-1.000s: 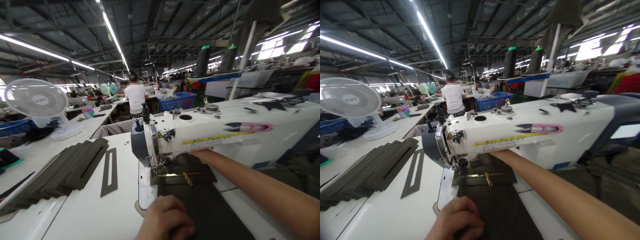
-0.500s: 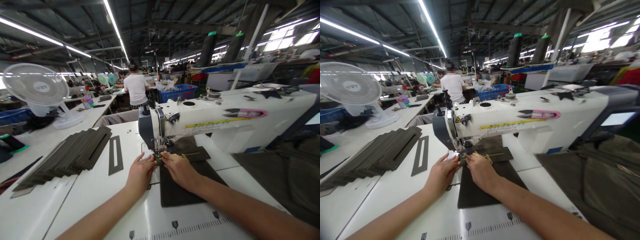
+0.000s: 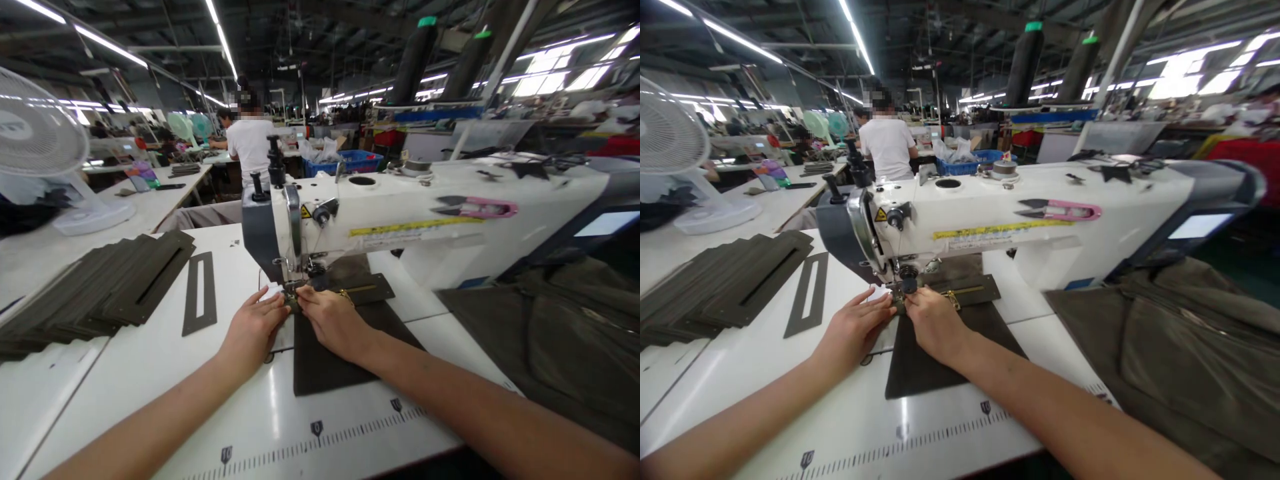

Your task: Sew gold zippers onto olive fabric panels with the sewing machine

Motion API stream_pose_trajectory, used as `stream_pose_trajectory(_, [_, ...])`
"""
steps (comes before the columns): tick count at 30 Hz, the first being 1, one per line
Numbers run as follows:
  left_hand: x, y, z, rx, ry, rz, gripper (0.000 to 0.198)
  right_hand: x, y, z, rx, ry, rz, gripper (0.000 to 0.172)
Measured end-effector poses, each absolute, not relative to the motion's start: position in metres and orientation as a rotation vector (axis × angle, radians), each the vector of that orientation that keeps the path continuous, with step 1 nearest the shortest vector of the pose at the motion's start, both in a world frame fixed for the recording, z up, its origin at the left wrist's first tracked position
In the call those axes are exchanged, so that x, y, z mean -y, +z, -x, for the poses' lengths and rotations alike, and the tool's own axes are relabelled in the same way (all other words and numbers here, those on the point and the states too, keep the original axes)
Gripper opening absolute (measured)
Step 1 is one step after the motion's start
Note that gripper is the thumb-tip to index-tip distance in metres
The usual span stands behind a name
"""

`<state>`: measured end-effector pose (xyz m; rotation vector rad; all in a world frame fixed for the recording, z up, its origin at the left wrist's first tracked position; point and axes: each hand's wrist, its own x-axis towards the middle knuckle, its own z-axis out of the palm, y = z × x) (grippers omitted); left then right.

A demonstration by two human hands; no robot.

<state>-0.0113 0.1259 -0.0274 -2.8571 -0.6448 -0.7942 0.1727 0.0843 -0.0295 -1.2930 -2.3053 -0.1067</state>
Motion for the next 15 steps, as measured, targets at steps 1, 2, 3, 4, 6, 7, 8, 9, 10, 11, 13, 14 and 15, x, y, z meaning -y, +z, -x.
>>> stream_pose_trajectory(1, [-0.1260,-0.0272,0.0111,0.642,-0.788,2.854,0.023,-0.0844,-0.0296,-0.1732,2.306,-0.106,1.295,0.023])
stream_pose_trajectory(2, [-0.1262,-0.0271,0.0106,0.643,-0.787,2.852,0.023,-0.0846,-0.0300,-0.1737,2.305,-0.107,1.296,0.023])
stream_pose_trajectory(3, [-0.1263,-0.0270,0.0101,0.643,-0.790,2.851,0.023,-0.0850,-0.0307,-0.1742,2.303,-0.110,1.296,0.023])
stream_pose_trajectory(4, [-0.1265,-0.0270,0.0095,0.645,-0.793,2.852,0.023,-0.0857,-0.0316,-0.1747,2.301,-0.113,1.291,0.023])
stream_pose_trajectory(6, [-0.1275,-0.0270,0.0083,0.647,-0.802,2.853,0.023,-0.0876,-0.0335,-0.1756,2.297,-0.104,1.274,0.023])
stream_pose_trajectory(7, [-0.1283,-0.0270,0.0078,0.645,-0.807,2.852,0.023,-0.0887,-0.0343,-0.1759,2.294,-0.095,1.261,0.023])
stream_pose_trajectory(8, [-0.1292,-0.0271,0.0075,0.644,-0.810,2.849,0.022,-0.0898,-0.0348,-0.1762,2.287,-0.083,1.250,0.023])
stream_pose_trajectory(9, [-0.1302,-0.0273,0.0073,0.644,-0.814,2.845,0.022,-0.0908,-0.0351,-0.1763,2.275,-0.072,1.242,0.023])
stream_pose_trajectory(10, [-0.1312,-0.0275,0.0072,0.644,-0.817,2.842,0.022,-0.0916,-0.0351,-0.1763,2.262,-0.060,1.235,0.023])
stream_pose_trajectory(11, [-0.1322,-0.0277,0.0071,0.648,-0.823,2.841,0.022,-0.0923,-0.0350,-0.1762,2.248,-0.049,1.230,0.023])
stream_pose_trajectory(13, [-0.1338,-0.0283,0.0072,0.657,-0.829,2.844,0.022,-0.0933,-0.0343,-0.1759,2.226,-0.029,1.224,0.024])
stream_pose_trajectory(14, [-0.1343,-0.0286,0.0072,0.666,-0.827,2.849,0.021,-0.0937,-0.0340,-0.1758,2.221,-0.019,1.226,0.024])
stream_pose_trajectory(15, [-0.1347,-0.0289,0.0071,0.673,-0.826,2.852,0.021,-0.0940,-0.0338,-0.1757,2.220,-0.011,1.230,0.024])
